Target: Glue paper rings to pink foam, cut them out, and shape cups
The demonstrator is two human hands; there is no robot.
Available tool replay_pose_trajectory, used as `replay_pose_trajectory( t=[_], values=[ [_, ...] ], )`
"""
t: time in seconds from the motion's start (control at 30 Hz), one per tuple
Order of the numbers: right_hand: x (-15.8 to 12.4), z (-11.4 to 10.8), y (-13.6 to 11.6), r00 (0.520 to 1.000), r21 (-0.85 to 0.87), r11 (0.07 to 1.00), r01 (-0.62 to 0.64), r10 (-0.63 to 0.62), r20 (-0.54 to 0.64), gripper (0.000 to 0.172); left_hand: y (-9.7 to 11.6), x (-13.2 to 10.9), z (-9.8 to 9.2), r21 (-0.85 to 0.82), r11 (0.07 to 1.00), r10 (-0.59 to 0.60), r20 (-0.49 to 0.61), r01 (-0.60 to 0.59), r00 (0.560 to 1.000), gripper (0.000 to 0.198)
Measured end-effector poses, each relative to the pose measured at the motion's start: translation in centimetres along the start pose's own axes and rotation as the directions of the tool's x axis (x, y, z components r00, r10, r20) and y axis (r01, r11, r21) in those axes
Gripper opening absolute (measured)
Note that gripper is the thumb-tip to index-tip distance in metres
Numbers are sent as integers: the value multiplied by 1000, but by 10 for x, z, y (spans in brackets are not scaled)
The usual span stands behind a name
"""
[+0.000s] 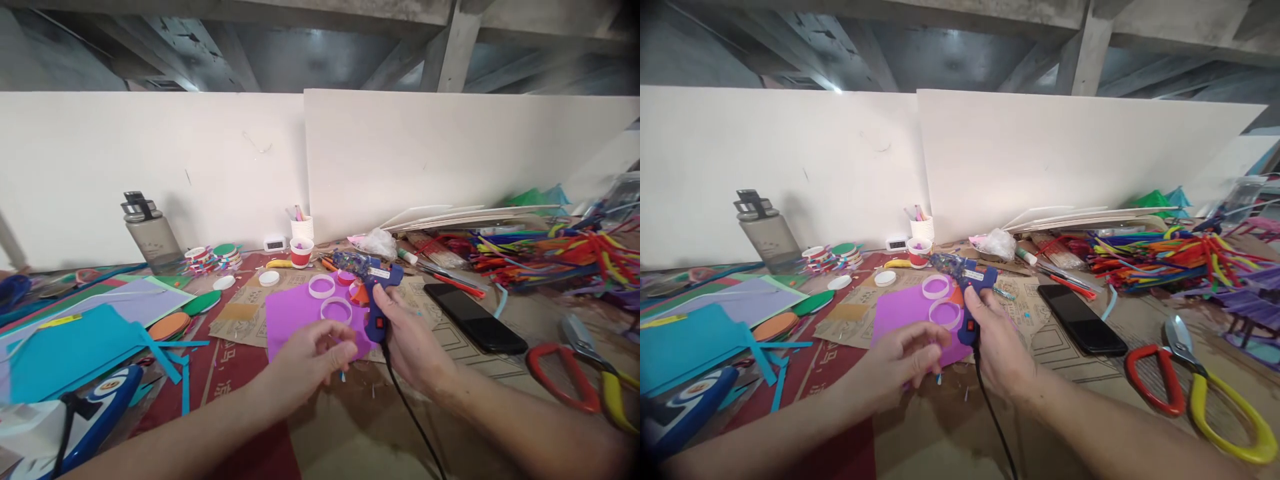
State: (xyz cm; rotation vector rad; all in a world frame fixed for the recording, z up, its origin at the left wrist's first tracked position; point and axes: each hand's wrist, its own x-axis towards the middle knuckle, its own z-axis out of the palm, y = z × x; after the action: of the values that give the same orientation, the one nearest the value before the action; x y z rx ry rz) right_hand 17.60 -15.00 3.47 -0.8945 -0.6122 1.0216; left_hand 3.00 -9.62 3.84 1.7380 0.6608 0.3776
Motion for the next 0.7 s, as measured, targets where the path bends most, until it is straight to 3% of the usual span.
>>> replay_pose_trajectory(
  t=[0.07, 0.33, 0.5, 0.6, 0.7],
  values=[
    [-4, 2, 5, 1000, -15, 1000, -20, 20, 20, 27, -7, 1, 7, -16, 998, 54, 34, -53, 998, 41],
    [-12, -1, 23, 979, -118, 992, -41, 63, 192, 33, -24, 4, 23, -176, 968, 168, -88, -181, 982, 44],
    [-19, 1, 17, 930, -260, 964, 53, 47, 365, 39, -15, -5, 20, 37, 989, 145, -206, -140, 968, 31],
    [-21, 1, 4, 896, -406, 906, 118, 79, 438, 46, -13, -12, 14, 163, 976, 182, -222, -148, 958, 27],
    [-19, -3, -8, 843, -508, 827, 242, 81, 532, 51, -13, -18, 9, 174, 978, 153, -227, -114, 962, 29]
  ],
)
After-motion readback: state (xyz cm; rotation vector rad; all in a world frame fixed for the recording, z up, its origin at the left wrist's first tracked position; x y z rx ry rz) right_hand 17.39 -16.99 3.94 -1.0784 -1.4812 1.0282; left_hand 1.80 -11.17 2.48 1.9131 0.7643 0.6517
